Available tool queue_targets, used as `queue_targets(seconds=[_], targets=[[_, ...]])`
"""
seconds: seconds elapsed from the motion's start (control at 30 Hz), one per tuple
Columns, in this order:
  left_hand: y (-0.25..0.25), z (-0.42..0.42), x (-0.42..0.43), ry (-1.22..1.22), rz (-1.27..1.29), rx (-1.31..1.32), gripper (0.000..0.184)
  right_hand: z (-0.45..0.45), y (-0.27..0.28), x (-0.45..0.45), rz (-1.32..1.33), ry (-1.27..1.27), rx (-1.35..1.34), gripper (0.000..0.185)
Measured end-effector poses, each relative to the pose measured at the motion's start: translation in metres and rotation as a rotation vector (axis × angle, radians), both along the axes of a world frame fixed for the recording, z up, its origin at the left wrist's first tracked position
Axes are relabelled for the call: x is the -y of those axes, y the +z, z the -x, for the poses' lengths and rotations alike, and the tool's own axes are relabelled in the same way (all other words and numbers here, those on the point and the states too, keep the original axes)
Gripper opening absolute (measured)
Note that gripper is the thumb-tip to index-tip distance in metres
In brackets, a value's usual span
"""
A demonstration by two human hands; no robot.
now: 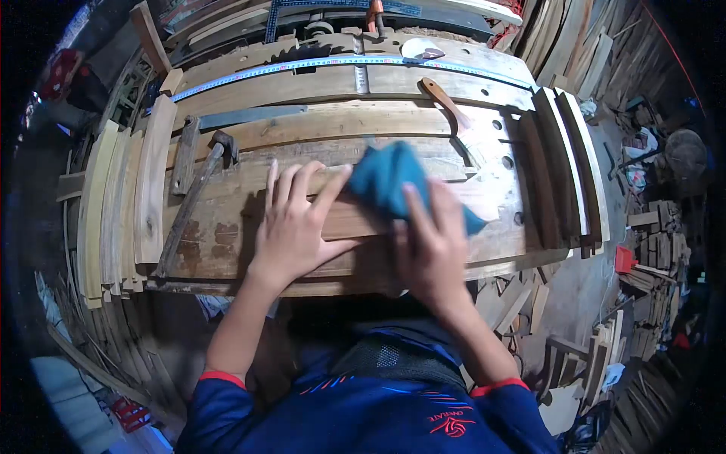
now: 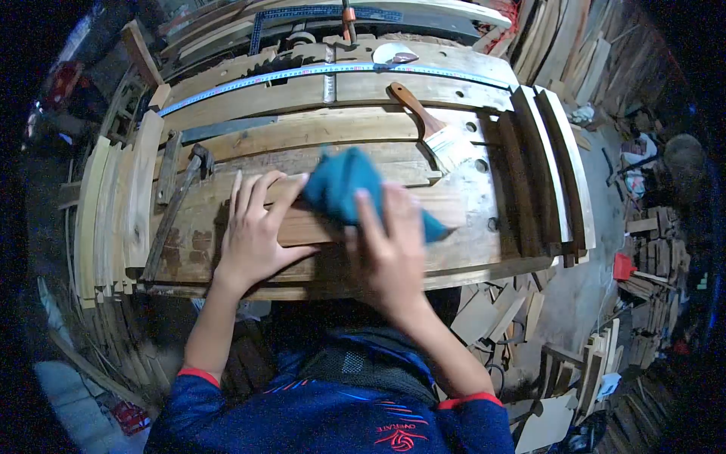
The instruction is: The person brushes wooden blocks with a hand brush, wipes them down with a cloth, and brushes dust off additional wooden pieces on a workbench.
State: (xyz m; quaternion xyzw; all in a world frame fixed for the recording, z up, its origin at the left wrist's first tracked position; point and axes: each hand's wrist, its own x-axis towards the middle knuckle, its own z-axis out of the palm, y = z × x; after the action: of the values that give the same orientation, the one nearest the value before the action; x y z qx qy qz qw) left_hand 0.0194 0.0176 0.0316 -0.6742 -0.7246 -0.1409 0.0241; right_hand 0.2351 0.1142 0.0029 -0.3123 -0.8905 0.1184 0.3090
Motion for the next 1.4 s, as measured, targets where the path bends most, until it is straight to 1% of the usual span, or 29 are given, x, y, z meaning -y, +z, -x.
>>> queue_targets(seconds=[0.03,0.07,0.17,0.27,0.33,0.37,0.4,0.47,0.5,0.53,0.6,0.67,0.7,0.73,0.77,0.8,0.83,0.87,0.9,0.97,1.0,1.07,1.13,1.17,1.2,1.27,1.37,1.4], targets=[[-0.001,0.000,-0.003,0.037,-0.025,0.056,0.112,0.018,0.001,0.009,-0.006,0.034,-0.007,0.054],[-0.004,0.002,-0.004,0.037,-0.057,0.090,0.119,0.027,0.002,0.015,-0.014,0.070,-0.012,0.054],[-0.006,0.001,-0.004,0.062,-0.077,0.127,0.130,0.012,0.004,0.007,-0.021,0.047,0.022,0.052],[-0.003,0.001,-0.003,0.068,-0.084,0.098,0.136,-0.029,0.002,-0.012,-0.023,-0.230,0.074,0.045],[-0.003,0.000,-0.003,0.079,-0.084,0.076,0.138,-0.033,0.004,-0.015,-0.080,-0.311,0.098,0.043],[-0.006,0.002,-0.004,0.072,-0.091,0.105,0.138,-0.024,0.002,-0.011,-0.055,-0.310,0.087,0.045],[-0.006,0.003,-0.005,0.061,-0.092,0.156,0.136,-0.010,0.000,-0.006,-0.045,-0.245,0.087,0.050],[-0.006,0.005,-0.008,0.038,-0.093,0.252,0.131,0.024,-0.008,0.010,-0.078,-0.058,0.041,0.055],[-0.006,0.010,-0.009,0.035,-0.051,0.347,0.123,0.043,-0.006,0.021,-0.045,0.024,-0.002,0.053],[-0.004,0.014,-0.006,-0.013,-0.075,0.331,0.122,0.056,-0.002,0.030,-0.013,0.108,-0.044,0.051],[0.003,0.024,0.000,-0.112,-0.127,0.305,0.120,0.058,0.004,0.028,-0.001,0.155,-0.014,0.052],[0.024,0.021,0.018,-0.072,-0.031,0.134,0.115,0.038,0.014,0.012,0.019,0.204,0.060,0.052],[0.034,0.014,0.021,-0.093,-0.030,0.136,0.112,0.030,0.012,0.004,0.017,0.149,0.054,0.050],[0.038,0.006,0.020,-0.108,-0.029,0.142,0.110,0.026,0.011,-0.001,0.017,0.140,0.073,0.056],[0.032,-0.007,0.013,-0.096,-0.054,0.132,0.098,0.028,0.006,0.002,0.025,0.158,0.057,0.059],[0.023,-0.020,0.002,-0.072,-0.093,0.231,0.086,0.034,0.001,0.007,0.030,0.176,0.034,0.063],[0.016,-0.033,-0.009,-0.018,-0.093,0.208,0.082,0.040,0.001,0.015,0.128,0.284,-0.037,0.069],[0.009,-0.039,-0.015,0.033,-0.091,0.184,0.078,0.041,-0.001,0.020,0.140,0.370,-0.054,0.066],[0.000,-0.035,-0.020,0.045,-0.085,0.194,0.081,0.038,0.009,0.011,0.301,0.396,-0.091,0.064],[-0.015,-0.028,-0.018,0.086,-0.104,0.099,0.081,0.010,0.023,-0.019,0.589,0.420,-0.208,0.061],[-0.019,-0.025,-0.016,0.113,-0.114,0.055,0.081,0.000,0.023,-0.032,0.497,0.329,-0.232,0.057],[-0.011,-0.023,0.002,0.181,-0.070,0.008,0.080,0.003,0.036,-0.056,-0.057,0.190,-0.093,0.051],[-0.008,-0.009,0.018,0.229,-0.030,-0.047,0.080,0.010,0.028,-0.069,-0.180,0.104,0.112,0.053],[-0.008,-0.002,0.026,0.248,-0.028,-0.016,0.080,0.010,0.017,-0.076,-0.165,0.093,0.215,0.059],[-0.006,0.006,0.031,0.268,-0.011,0.022,0.079,0.010,0.011,-0.077,-0.179,0.071,0.272,0.059],[-0.007,0.012,0.033,0.271,-0.017,0.103,0.081,0.008,0.008,-0.074,-0.143,0.097,0.214,0.054],[-0.011,-0.005,0.012,0.295,0.034,-0.144,0.084,0.013,0.012,-0.072,-0.187,0.076,0.195,0.047],[-0.012,-0.015,0.001,0.262,0.034,-0.161,0.085,0.014,0.012,-0.073,-0.162,0.086,0.177,0.045]])
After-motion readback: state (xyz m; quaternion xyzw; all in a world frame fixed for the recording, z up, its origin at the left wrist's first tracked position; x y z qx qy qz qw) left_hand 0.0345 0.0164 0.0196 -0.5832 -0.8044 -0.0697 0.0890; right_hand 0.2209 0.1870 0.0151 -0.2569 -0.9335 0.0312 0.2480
